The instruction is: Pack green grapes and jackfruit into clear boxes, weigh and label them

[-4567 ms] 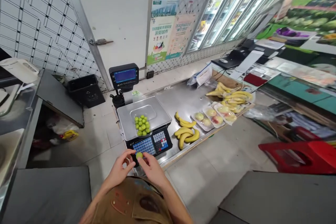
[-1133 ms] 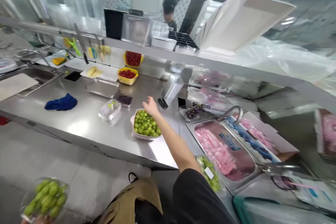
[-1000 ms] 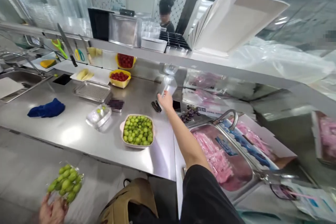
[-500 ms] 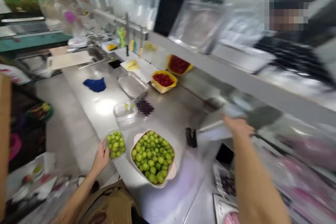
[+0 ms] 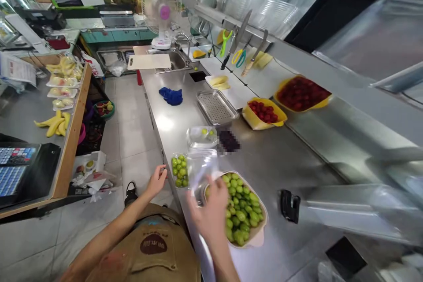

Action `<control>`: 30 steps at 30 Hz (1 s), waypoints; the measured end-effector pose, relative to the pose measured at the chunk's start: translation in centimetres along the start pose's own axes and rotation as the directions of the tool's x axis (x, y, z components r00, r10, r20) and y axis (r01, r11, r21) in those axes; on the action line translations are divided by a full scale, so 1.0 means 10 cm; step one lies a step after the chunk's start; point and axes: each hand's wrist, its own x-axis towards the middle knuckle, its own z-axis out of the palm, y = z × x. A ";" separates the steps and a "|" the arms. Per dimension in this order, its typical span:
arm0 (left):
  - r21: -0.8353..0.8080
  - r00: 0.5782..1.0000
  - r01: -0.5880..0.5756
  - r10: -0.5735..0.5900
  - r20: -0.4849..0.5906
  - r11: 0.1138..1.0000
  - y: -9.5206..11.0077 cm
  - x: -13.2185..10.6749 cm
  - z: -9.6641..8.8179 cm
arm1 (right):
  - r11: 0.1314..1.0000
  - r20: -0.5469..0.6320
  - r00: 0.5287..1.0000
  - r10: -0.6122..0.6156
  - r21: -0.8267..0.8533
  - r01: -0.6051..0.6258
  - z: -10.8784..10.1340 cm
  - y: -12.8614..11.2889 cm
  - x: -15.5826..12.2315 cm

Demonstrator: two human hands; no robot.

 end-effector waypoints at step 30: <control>0.149 0.992 0.088 -0.073 -0.103 0.985 0.22 0.24 -1.26 | 0.562 0.431 0.875 0.219 0.678 -0.474 1.67 -0.42 0.11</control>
